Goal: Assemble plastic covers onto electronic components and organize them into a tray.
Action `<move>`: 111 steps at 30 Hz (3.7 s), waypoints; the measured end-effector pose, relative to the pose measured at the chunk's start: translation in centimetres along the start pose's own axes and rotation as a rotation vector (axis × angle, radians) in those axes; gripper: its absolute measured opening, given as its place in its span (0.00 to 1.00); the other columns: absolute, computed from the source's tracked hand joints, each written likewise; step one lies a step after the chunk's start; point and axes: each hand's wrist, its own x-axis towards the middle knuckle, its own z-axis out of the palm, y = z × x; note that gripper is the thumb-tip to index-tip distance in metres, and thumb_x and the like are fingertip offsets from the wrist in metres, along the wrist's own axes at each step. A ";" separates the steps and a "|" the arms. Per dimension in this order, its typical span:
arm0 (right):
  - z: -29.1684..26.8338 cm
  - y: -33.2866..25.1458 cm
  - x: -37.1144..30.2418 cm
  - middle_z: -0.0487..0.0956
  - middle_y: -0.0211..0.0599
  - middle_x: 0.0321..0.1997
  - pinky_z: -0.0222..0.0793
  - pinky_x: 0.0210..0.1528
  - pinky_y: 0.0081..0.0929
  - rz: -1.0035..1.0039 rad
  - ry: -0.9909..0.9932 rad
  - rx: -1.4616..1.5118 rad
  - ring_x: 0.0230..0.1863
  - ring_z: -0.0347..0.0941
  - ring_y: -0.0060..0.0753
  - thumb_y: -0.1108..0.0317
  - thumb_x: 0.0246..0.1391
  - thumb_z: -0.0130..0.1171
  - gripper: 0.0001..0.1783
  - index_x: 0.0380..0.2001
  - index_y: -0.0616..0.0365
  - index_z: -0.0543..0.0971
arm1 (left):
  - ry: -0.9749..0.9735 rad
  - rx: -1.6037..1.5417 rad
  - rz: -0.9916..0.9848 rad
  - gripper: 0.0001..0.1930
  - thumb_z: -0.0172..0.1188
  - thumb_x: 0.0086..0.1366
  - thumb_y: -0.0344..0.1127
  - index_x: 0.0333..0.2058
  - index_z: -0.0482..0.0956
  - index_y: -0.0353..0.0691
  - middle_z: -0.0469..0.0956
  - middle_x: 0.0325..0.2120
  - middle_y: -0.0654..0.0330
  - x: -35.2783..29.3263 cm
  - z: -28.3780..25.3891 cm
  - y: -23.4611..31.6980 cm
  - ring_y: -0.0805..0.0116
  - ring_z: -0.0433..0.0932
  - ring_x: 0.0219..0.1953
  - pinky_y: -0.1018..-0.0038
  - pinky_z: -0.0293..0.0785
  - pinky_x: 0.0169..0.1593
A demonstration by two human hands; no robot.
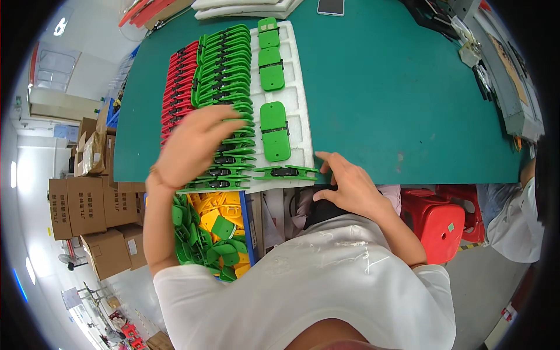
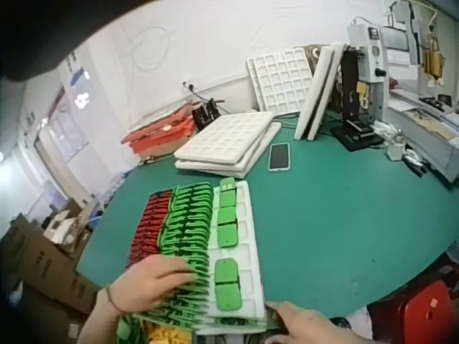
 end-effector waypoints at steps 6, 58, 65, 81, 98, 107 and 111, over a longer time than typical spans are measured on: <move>-1.5 -0.1 -1.0 0.67 0.48 0.47 0.67 0.44 0.37 -0.115 0.018 -0.048 0.45 0.69 0.49 0.60 0.36 0.69 0.48 0.59 0.61 0.55 | -0.125 0.136 0.408 0.18 0.54 0.47 0.22 0.40 0.74 0.40 0.73 0.45 0.61 7.1 5.2 0.5 0.61 0.65 0.56 0.65 0.61 0.59; -2.9 5.0 13.3 0.74 0.48 0.35 0.67 0.40 0.40 -0.248 0.566 0.042 0.37 0.71 0.50 0.72 0.51 0.46 0.12 0.39 0.65 0.71 | -0.030 0.258 0.144 0.14 0.51 0.39 0.17 0.25 0.78 0.40 0.72 0.26 0.61 13.1 3.1 -11.4 0.59 0.70 0.37 0.68 0.68 0.42; -2.7 4.9 13.4 0.73 0.49 0.35 0.67 0.41 0.42 -0.271 0.565 0.046 0.37 0.71 0.52 0.72 0.50 0.46 0.11 0.38 0.65 0.71 | 0.017 0.313 0.263 0.24 0.52 0.43 0.17 0.41 0.76 0.44 0.74 0.44 0.60 18.7 5.6 -13.6 0.60 0.68 0.52 0.67 0.64 0.55; -3.0 5.0 13.4 0.74 0.50 0.38 0.67 0.42 0.43 -0.230 0.546 0.048 0.39 0.71 0.53 0.72 0.52 0.47 0.11 0.38 0.64 0.72 | 0.036 0.323 0.181 0.23 0.48 0.41 0.15 0.36 0.79 0.44 0.77 0.38 0.60 18.2 4.9 -17.6 0.60 0.70 0.50 0.66 0.63 0.55; -2.7 5.0 13.7 0.74 0.47 0.35 0.68 0.41 0.38 -0.263 0.572 -0.015 0.37 0.72 0.48 0.72 0.51 0.47 0.11 0.37 0.65 0.72 | 0.155 0.304 0.086 0.14 0.51 0.48 0.21 0.35 0.79 0.40 0.75 0.39 0.55 13.5 3.2 -17.2 0.55 0.72 0.44 0.64 0.69 0.48; -3.0 5.5 14.0 0.75 0.46 0.35 0.69 0.40 0.35 -0.265 0.572 -0.026 0.37 0.73 0.44 0.73 0.51 0.48 0.11 0.38 0.64 0.72 | -0.240 -0.146 0.197 0.19 0.63 0.49 0.40 0.38 0.75 0.36 0.75 0.34 0.55 5.9 -0.5 2.6 0.57 0.73 0.41 0.65 0.68 0.46; -2.8 4.9 14.0 0.75 0.46 0.36 0.70 0.40 0.33 -0.264 0.556 -0.013 0.37 0.74 0.42 0.73 0.51 0.49 0.11 0.39 0.64 0.72 | -0.188 0.013 0.155 0.25 0.66 0.43 0.42 0.39 0.74 0.34 0.73 0.31 0.58 2.9 2.6 5.9 0.60 0.70 0.41 0.67 0.65 0.47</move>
